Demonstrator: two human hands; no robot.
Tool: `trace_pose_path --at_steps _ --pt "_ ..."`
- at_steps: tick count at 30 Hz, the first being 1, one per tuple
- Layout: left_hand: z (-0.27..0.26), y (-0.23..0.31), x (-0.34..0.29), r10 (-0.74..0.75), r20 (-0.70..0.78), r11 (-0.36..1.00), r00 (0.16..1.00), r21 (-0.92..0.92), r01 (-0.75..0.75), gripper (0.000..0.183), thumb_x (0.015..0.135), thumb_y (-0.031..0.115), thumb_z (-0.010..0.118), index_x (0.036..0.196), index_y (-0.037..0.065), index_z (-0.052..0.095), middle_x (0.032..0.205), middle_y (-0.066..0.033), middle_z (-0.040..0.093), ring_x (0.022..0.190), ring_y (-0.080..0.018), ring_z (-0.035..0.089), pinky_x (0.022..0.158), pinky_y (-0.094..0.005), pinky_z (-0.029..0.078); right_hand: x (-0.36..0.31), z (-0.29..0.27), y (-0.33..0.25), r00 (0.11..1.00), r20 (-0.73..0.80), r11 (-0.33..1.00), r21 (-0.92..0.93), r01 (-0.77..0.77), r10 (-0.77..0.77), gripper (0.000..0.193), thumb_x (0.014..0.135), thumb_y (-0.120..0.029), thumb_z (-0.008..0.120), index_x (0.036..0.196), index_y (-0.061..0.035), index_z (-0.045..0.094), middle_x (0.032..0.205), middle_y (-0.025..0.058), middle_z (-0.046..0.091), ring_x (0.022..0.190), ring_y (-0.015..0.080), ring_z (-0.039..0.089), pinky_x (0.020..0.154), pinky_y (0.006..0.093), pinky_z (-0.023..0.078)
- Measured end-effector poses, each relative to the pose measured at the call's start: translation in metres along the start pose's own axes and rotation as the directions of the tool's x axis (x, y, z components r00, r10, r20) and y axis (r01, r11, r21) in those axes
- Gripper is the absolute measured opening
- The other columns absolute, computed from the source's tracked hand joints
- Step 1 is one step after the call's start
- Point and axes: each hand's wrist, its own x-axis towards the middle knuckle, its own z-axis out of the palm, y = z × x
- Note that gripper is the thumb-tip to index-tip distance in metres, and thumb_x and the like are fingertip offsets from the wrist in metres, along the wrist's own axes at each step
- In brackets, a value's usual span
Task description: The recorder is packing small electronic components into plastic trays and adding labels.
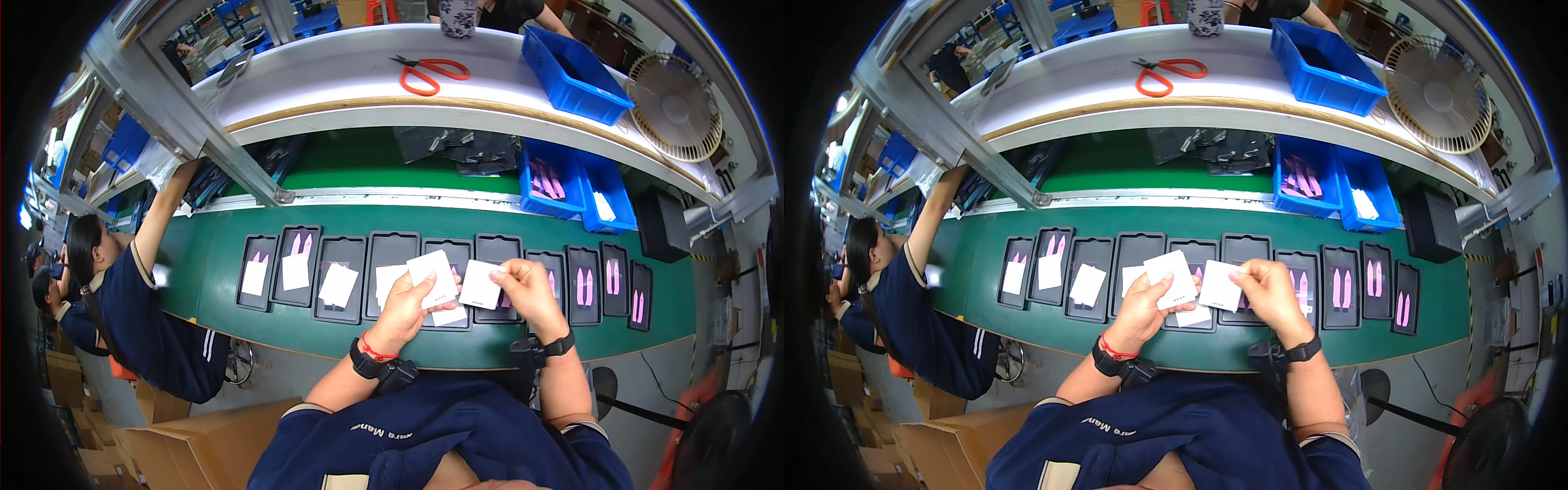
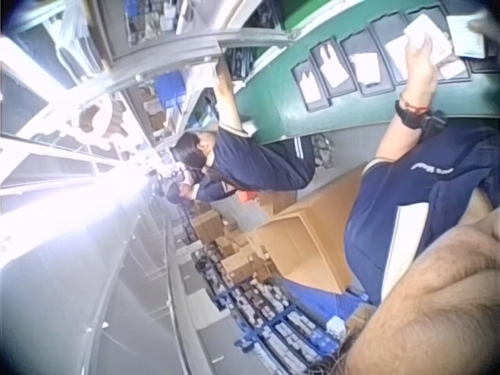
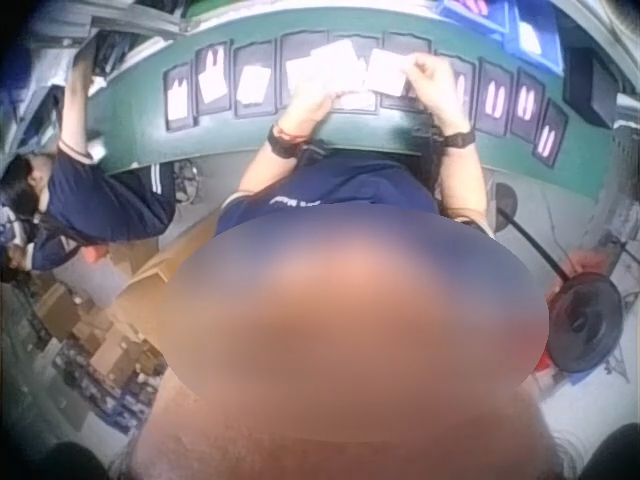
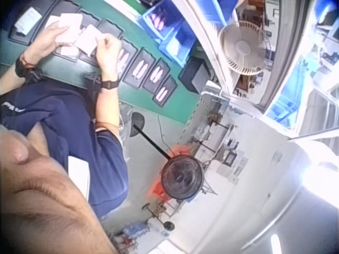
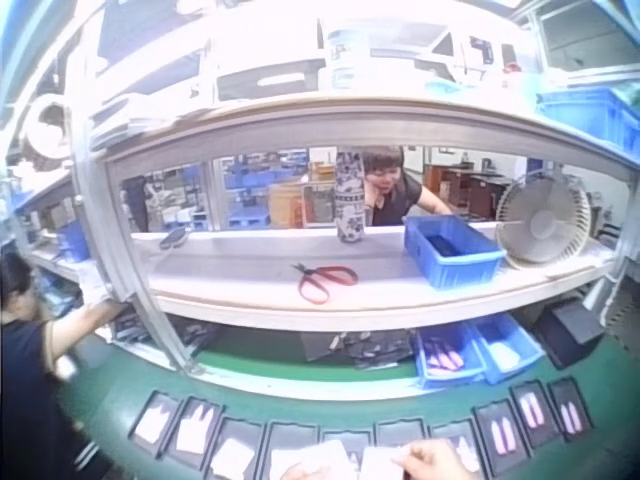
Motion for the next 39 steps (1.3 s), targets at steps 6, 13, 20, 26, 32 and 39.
trace_pose_path --at_steps 6,13,20,26,32,39 --pt "0.02 -0.011 0.012 -0.026 -0.064 0.989 0.998 0.145 0.035 0.027 0.089 0.009 0.055 0.115 0.001 0.052 0.099 -0.0116 0.064 0.089 -0.0204 0.065 0.061 -0.0298 0.057 -0.004 -0.009 -0.007 0.841 -0.267 0.66 -0.739 0.135 -0.471 0.032 0.063 -0.019 0.079 0.084 -0.0028 0.062 0.078 0.0114 0.058 0.074 0.0289 0.058 0.063 0.0395 0.045" --pt "0.058 -0.032 0.026 -0.028 0.009 0.973 1.0 0.231 0.025 0.029 0.083 0.005 0.064 0.111 0.002 0.056 0.096 -0.0074 0.065 0.082 -0.0151 0.064 0.057 -0.0271 0.056 -0.011 -0.004 0.011 0.983 -0.158 0.937 0.32 0.142 -0.095 0.012 0.079 -0.006 0.071 0.077 -0.0012 0.061 0.069 -0.0006 0.061 0.06 0.0022 0.05 0.054 0.0176 0.04" --pt "0.07 -0.042 0.039 -0.076 0.129 0.997 0.989 0.013 0.075 0.028 0.09 0.013 0.056 0.115 0.001 0.052 0.098 -0.0102 0.064 0.082 -0.0178 0.065 0.063 -0.0292 0.057 -0.028 -0.049 0.011 0.96 -0.274 0.957 0.256 0.138 -0.065 0.007 0.084 -0.001 0.061 0.088 0.0041 0.064 0.079 0.0066 0.066 0.069 0.0077 0.06 0.063 0.0212 0.048" --pt "0.08 -0.043 0.049 -0.073 0.014 0.985 0.997 0.16 0.069 0.027 0.087 0.01 0.06 0.112 0.002 0.053 0.095 -0.0105 0.065 0.082 -0.0192 0.066 0.063 -0.0281 0.056 -0.041 -0.1 0.032 0.858 -0.461 0.906 -0.423 0.013 -0.228 0.021 0.076 -0.005 0.069 0.094 0.003 0.063 0.081 0.0113 0.065 0.072 0.0168 0.063 0.064 0.0294 0.049" --pt "0.117 -0.063 0.056 -0.054 0.047 0.981 0.997 0.186 0.044 0.028 0.08 0.004 0.067 0.107 0.001 0.057 0.093 -0.0072 0.065 0.078 -0.0151 0.064 0.058 -0.0253 0.054 -0.04 -0.062 0.025 0.888 -0.45 0.98 0.118 0.163 -0.094 0.017 0.076 -0.012 0.075 0.082 -0.002 0.063 0.067 0.0004 0.058 0.058 0.0042 0.049 0.05 0.0199 0.038" --pt "0.127 -0.073 0.065 -0.194 0.244 0.981 0.95 0.023 0.194 0.027 0.091 0.011 0.054 0.115 -0.001 0.051 0.1 -0.0133 0.064 0.088 -0.0211 0.064 0.064 -0.0306 0.054 -0.055 -0.123 0.026 0.886 -0.46 0.979 0.147 0.145 -0.062 0.007 0.084 -0.003 0.063 0.082 0.0041 0.063 0.076 0.0043 0.066 0.065 0.0068 0.059 0.057 0.0208 0.046"
